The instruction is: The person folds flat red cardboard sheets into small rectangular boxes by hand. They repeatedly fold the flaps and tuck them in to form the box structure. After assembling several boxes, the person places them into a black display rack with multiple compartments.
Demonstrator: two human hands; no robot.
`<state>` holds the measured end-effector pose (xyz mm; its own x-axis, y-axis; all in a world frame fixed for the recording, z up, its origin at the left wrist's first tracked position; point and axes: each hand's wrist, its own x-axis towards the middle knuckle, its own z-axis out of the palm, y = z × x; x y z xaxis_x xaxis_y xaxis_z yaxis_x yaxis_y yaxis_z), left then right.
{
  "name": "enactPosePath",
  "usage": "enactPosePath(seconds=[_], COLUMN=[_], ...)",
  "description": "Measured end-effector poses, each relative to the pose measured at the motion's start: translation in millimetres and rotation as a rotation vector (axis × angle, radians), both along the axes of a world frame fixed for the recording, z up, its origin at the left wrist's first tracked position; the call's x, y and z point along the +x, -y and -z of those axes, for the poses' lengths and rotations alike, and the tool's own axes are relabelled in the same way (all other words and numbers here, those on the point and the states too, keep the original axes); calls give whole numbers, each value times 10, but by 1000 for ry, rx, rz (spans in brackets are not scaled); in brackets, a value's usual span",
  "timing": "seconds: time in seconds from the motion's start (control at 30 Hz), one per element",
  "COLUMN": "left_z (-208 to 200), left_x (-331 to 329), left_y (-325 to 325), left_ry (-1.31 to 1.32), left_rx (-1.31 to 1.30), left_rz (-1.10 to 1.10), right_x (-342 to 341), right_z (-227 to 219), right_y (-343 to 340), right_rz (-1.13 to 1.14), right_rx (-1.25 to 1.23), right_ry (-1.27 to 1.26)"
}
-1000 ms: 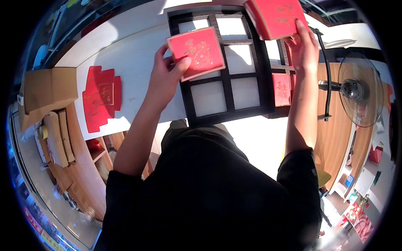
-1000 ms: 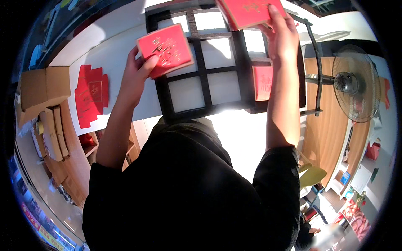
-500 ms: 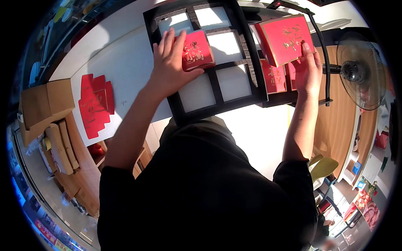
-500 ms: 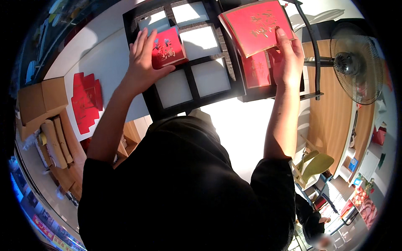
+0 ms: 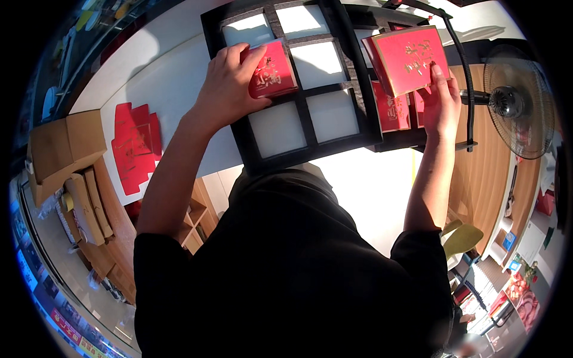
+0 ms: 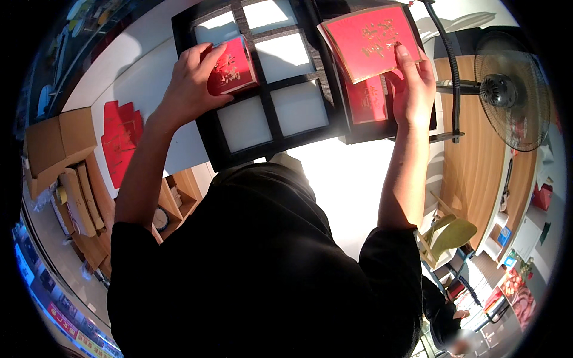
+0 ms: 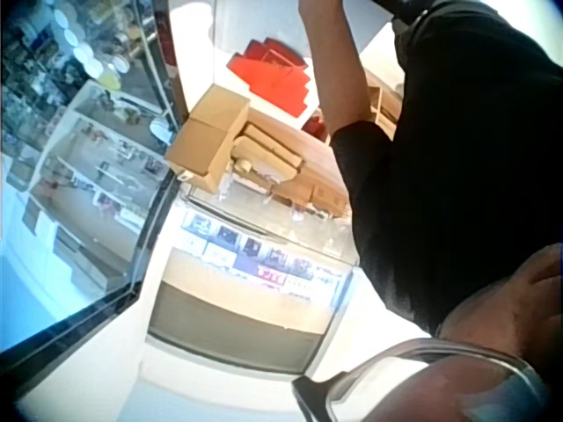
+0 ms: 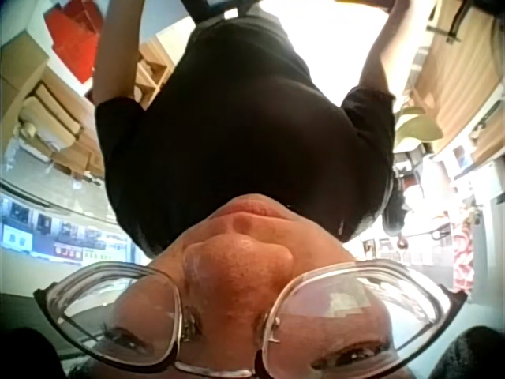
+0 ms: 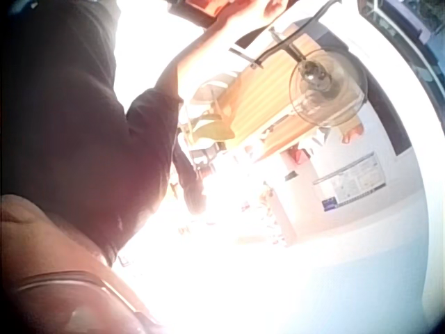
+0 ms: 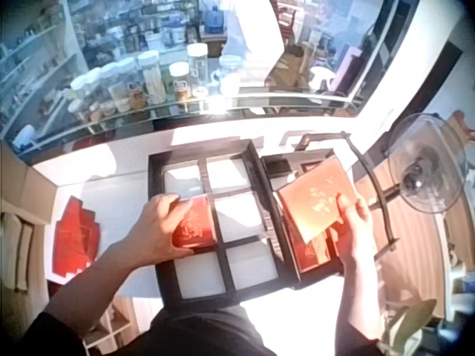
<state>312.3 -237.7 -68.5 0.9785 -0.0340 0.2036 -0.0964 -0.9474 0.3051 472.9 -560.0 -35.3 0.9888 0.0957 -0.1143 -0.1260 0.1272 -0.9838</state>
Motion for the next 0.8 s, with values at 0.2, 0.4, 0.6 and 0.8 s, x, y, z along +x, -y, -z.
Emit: enactPosePath(seconds=[0.2, 0.4, 0.6, 0.8], left_z=[-63, -78, -88, -60], left_x=[10, 15, 6, 21], left_y=[24, 34, 39, 63], left_ry=[-23, -54, -147, -177], left_rx=[37, 49, 73, -32], left_rz=[-9, -25, -59, -73], right_x=[1, -20, -11, -17], right_z=[7, 21, 42, 75], right_y=[-19, -36, -34, -53], right_rz=[-5, -1, -4, -2], right_rx=[-20, 8, 11, 39], right_ry=[14, 2, -2, 14])
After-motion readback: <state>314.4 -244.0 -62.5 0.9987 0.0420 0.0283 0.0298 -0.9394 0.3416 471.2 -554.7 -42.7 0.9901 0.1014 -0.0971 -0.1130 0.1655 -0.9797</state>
